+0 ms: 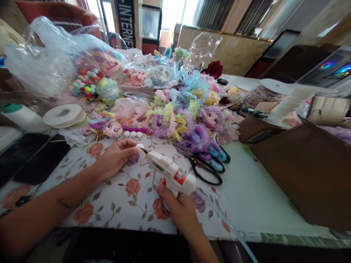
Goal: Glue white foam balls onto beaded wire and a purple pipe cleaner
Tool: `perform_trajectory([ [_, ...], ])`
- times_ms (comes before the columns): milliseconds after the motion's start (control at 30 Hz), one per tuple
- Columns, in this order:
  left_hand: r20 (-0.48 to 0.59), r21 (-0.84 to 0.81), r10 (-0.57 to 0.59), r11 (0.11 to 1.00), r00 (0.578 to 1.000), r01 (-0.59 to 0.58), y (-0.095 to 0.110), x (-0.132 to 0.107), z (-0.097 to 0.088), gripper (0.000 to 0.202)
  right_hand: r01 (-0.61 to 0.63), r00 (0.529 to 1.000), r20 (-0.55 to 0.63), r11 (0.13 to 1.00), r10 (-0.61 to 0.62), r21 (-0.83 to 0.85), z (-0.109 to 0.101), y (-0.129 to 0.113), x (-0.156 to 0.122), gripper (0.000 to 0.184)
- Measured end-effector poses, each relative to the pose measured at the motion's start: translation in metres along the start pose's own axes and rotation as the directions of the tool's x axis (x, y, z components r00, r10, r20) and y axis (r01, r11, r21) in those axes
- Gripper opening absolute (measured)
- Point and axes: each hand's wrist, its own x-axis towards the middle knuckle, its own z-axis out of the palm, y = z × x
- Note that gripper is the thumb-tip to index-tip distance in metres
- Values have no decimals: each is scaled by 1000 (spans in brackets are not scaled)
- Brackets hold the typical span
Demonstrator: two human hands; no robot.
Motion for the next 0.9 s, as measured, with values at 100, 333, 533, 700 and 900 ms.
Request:
perform_trajectory([
  [100, -12, -21, -4, 1000, 1000, 4, 0, 0, 0, 24, 0, 1000, -7, 1000, 0, -19, 0, 0, 0, 38],
  [333, -35, -36, -13, 999, 999, 12, -1, 1, 0, 24, -13, 999, -31, 1000, 12, -28, 4, -2, 1, 38],
  [533, -67, -6, 51, 999, 996, -52, 1, -1, 3, 24, 13, 994, -102, 995, -23, -100, 5, -1, 0, 40],
  [700, -87, 15, 72, 997, 994, -71, 1, -2, 3, 27, 18, 991, -127, 978, -45, -205, 7, 0, -1, 37],
  [900, -99, 111, 122, 988, 988, -111, -2, -1, 0, 26, 180, 964, -92, 870, -248, -458, 10, -12, -9, 29],
])
